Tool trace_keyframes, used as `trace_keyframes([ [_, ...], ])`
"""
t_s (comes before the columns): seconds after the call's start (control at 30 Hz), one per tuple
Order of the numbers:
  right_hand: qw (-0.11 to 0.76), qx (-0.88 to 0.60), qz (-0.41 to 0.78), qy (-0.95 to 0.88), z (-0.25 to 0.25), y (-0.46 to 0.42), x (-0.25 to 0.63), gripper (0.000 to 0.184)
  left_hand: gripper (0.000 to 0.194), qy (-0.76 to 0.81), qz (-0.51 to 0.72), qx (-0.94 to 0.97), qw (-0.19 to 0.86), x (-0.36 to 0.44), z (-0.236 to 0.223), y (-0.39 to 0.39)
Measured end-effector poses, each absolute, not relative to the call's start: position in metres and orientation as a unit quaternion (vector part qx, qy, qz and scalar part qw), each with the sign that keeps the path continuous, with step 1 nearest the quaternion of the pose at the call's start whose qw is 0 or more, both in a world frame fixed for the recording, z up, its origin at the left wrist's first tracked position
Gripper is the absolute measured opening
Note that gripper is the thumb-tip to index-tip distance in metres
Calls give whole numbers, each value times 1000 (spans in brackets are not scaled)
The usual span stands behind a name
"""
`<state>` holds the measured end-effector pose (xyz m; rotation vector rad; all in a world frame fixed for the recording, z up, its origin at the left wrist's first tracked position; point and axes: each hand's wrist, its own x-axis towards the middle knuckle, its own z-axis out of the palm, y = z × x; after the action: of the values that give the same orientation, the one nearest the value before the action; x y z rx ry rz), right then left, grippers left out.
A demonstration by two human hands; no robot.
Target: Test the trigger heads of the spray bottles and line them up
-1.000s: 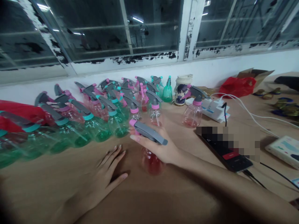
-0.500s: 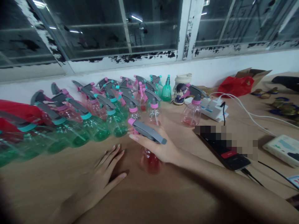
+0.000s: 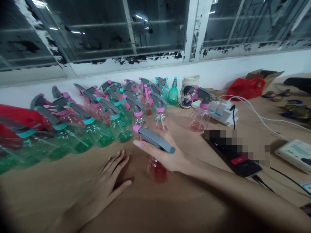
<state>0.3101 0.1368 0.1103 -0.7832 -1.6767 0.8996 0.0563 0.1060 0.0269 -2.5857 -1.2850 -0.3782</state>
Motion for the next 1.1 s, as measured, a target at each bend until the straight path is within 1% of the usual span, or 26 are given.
trace_keyframes([
  [0.13,519,-317,364,-706,109,140,310,9,63,-441,-131,-881,108,56,27,106],
  [0.37,509,-360,314,-716,110,138,310,17,62,-443,-128,-882,98,56,26,107],
  [0.5,506,-368,320,-711,111,136,311,20,62,-441,-130,-882,104,57,28,107],
  [0.7,510,-356,337,-707,109,138,311,18,61,-446,-122,-881,99,57,29,107],
  [1.1,513,-341,352,-705,109,137,309,24,63,-442,-123,-883,103,56,26,107],
])
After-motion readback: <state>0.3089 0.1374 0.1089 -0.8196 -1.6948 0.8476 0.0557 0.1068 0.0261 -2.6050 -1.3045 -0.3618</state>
